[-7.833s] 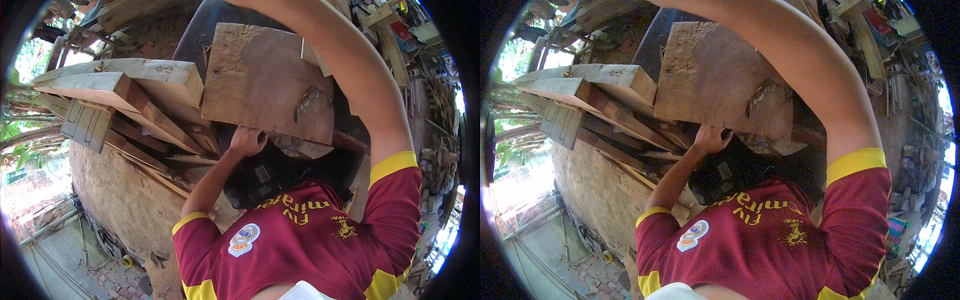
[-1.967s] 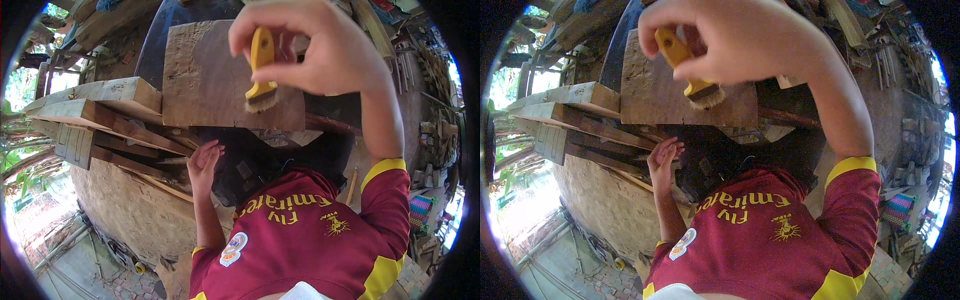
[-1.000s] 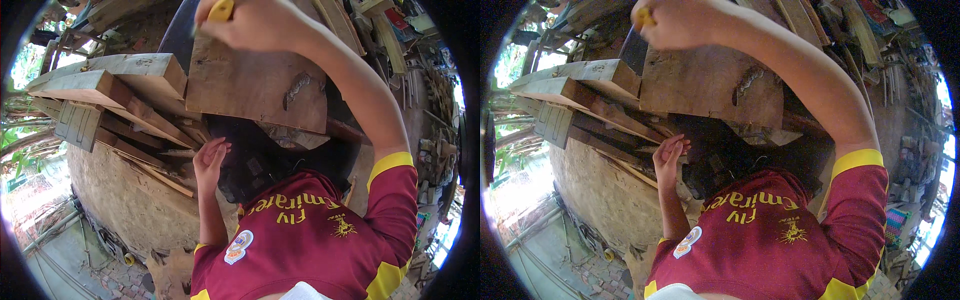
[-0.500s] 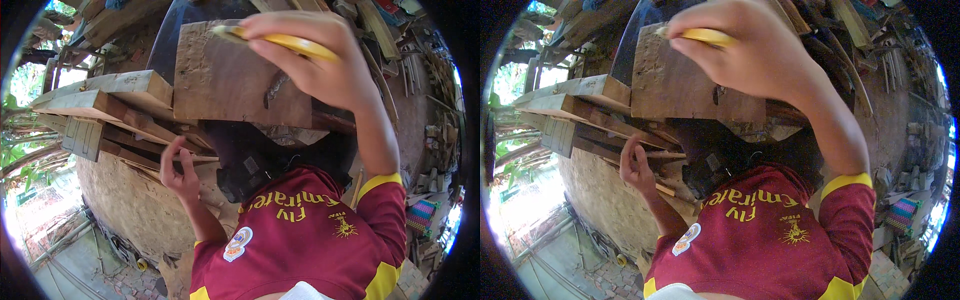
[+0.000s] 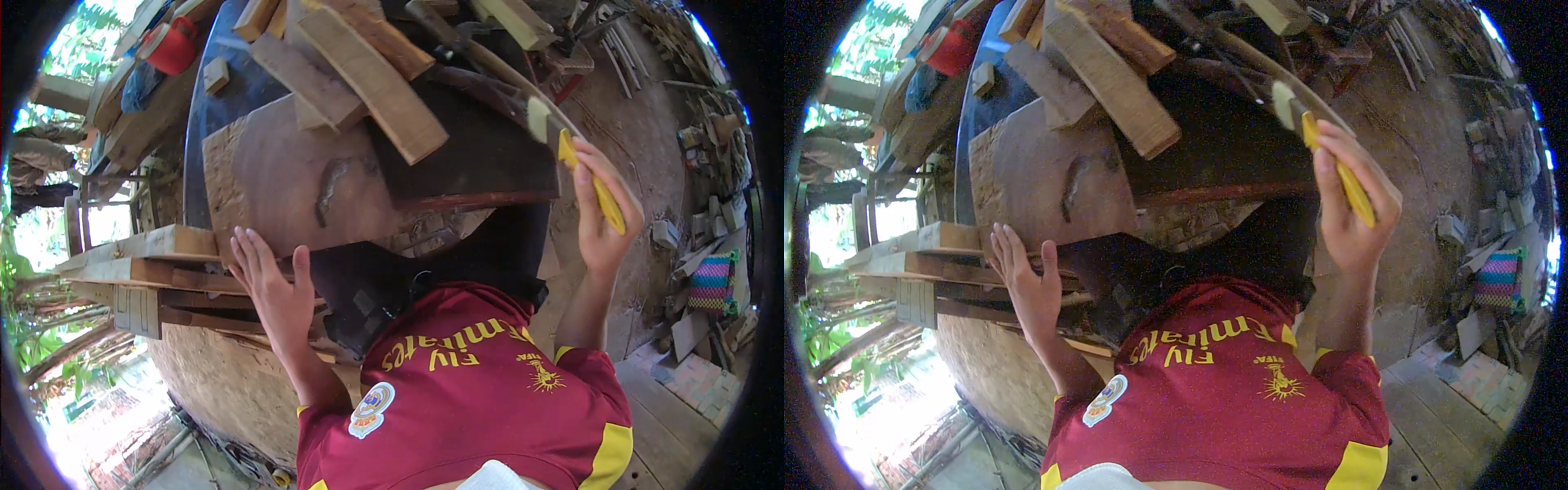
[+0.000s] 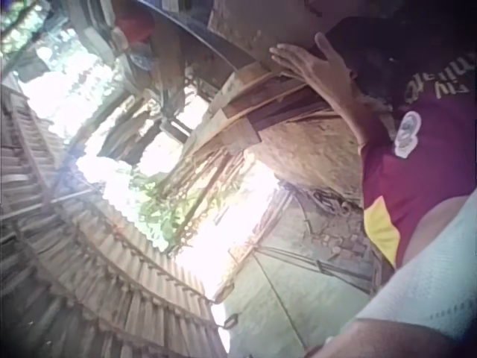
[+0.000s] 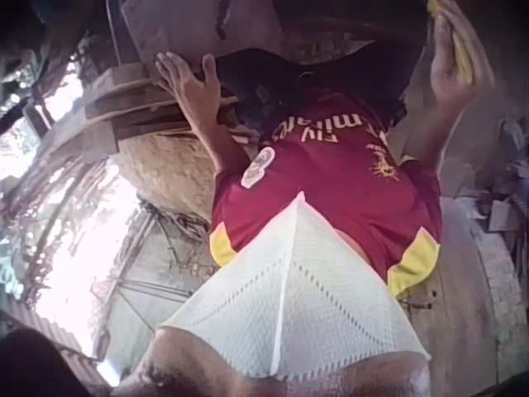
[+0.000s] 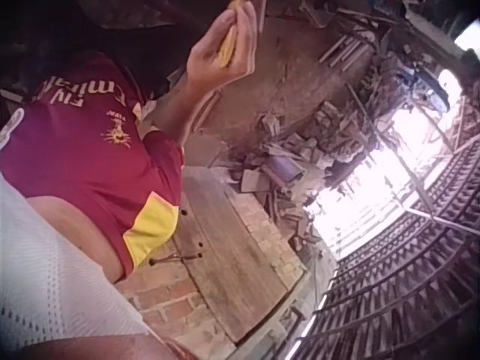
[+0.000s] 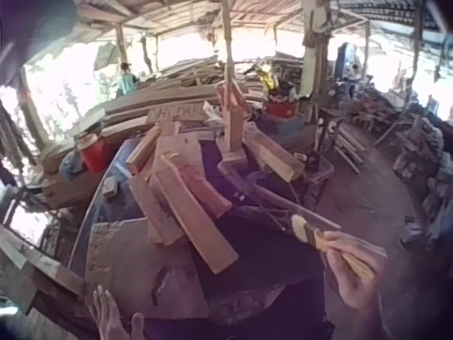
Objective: The person uses a chisel and a wooden mallet to carve a rectangular piece of wood on a workbench. They repeatedly strike the chisel to remove wood shavings, occasionally pausing to inspect the piece or brush away debris with a small brush. The person handles the wood and tools with both hands, adjusting the wood's position as needed.
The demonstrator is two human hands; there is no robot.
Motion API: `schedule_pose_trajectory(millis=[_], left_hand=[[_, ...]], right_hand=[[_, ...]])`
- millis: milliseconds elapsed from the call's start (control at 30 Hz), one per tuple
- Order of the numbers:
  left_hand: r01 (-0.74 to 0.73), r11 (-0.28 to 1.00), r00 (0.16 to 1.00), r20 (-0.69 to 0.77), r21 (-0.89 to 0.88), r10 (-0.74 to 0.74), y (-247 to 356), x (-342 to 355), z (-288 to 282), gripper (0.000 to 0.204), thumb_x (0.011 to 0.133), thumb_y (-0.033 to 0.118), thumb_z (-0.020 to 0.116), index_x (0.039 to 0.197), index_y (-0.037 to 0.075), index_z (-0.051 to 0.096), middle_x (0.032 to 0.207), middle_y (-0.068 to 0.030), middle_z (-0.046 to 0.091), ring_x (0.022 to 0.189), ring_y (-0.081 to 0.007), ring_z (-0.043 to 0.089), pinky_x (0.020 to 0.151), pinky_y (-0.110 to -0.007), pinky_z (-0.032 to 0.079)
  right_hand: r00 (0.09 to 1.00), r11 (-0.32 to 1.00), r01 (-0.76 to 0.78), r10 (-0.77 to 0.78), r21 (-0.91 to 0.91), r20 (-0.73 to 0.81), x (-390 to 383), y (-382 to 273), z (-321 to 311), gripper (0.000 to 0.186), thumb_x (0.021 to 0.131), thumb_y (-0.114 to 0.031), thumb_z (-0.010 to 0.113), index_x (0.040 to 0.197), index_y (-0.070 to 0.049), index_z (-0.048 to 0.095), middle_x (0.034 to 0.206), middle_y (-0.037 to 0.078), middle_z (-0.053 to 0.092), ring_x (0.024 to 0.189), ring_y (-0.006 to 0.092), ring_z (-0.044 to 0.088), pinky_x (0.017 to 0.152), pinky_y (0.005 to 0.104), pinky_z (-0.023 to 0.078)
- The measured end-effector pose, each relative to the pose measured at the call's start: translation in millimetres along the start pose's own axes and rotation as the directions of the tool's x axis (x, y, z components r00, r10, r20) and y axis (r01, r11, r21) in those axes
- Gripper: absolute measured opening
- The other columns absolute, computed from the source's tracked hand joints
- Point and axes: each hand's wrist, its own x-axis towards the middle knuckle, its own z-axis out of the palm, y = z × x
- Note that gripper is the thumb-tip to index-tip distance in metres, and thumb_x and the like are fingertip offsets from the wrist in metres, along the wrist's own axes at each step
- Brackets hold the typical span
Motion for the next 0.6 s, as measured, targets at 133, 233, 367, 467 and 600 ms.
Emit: schedule_pose_trajectory(millis=[133,233,367,467,600], left_hand=[[0.029,0.999,0.998,0.047,0.015,-0.03,13.6,1.9,-7.4,0.071,0.092,0.047,0.051,0.14,-0.003,0.035,0.147,-0.0254,0.03,0.138,-0.039,0.025,0.112,-0.055,0.017],[0.004,0.999,0.996,0.093,-0.037,0.0,33.0,6.6,-14.5,0.067,0.09,0.043,0.056,0.137,-0.003,0.041,0.144,-0.0265,0.033,0.136,-0.0412,0.03,0.111,-0.054,0.021],[-0.014,0.751,0.961,0.198,-0.661,0.193,59.7,11.7,-35.0,0.059,0.088,0.033,0.063,0.13,-0.005,0.049,0.141,-0.0247,0.04,0.132,-0.035,0.039,0.108,-0.047,0.03],[0.127,0.214,0.919,0.196,-0.969,0.342,72.3,20.8,-49.7,0.047,0.088,0.022,0.065,0.125,-0.005,0.054,0.137,-0.0201,0.048,0.125,-0.0246,0.048,0.102,-0.038,0.039],[0.059,0.369,0.983,0.118,-0.928,0.139,90.7,56.5,-53.7,0.034,0.091,0.018,0.062,0.116,-0.006,0.06,0.123,-0.0166,0.059,0.106,-0.0201,0.06,0.091,-0.031,0.047]], right_hand=[[0.985,0.964,-0.065,0.02,0.258,0.174,-11.6,14.4,0.5,0.027,0.081,-0.015,0.072,0.101,0.002,0.067,0.11,0.017,0.066,0.103,0.0252,0.065,0.088,0.0326,0.049],[0.951,0.944,-0.064,-0.04,0.323,0.305,-18.7,37.5,21.2,0.038,0.079,-0.026,0.075,0.107,-0.002,0.066,0.116,0.019,0.064,0.105,0.0287,0.064,0.088,0.0341,0.049],[0.904,0.972,-0.008,-0.093,0.235,0.418,-20.6,50.1,34.4,0.058,0.076,-0.043,0.075,0.118,-0.005,0.062,0.13,0.021,0.054,0.119,0.0375,0.053,0.098,0.041,0.043],[0.856,0.989,0.128,-0.149,0.077,0.495,-16.0,55.3,33.3,0.072,0.072,-0.055,0.072,0.121,-0.003,0.059,0.141,0.021,0.042,0.134,0.0405,0.034,0.11,0.0472,0.029],[0.838,0.98,0.197,-0.16,-0.014,0.522,-20.2,54.2,36.5,0.074,0.07,-0.056,0.073,0.121,-0.004,0.058,0.142,0.02,0.04,0.133,0.0387,0.036,0.109,0.0471,0.031]])
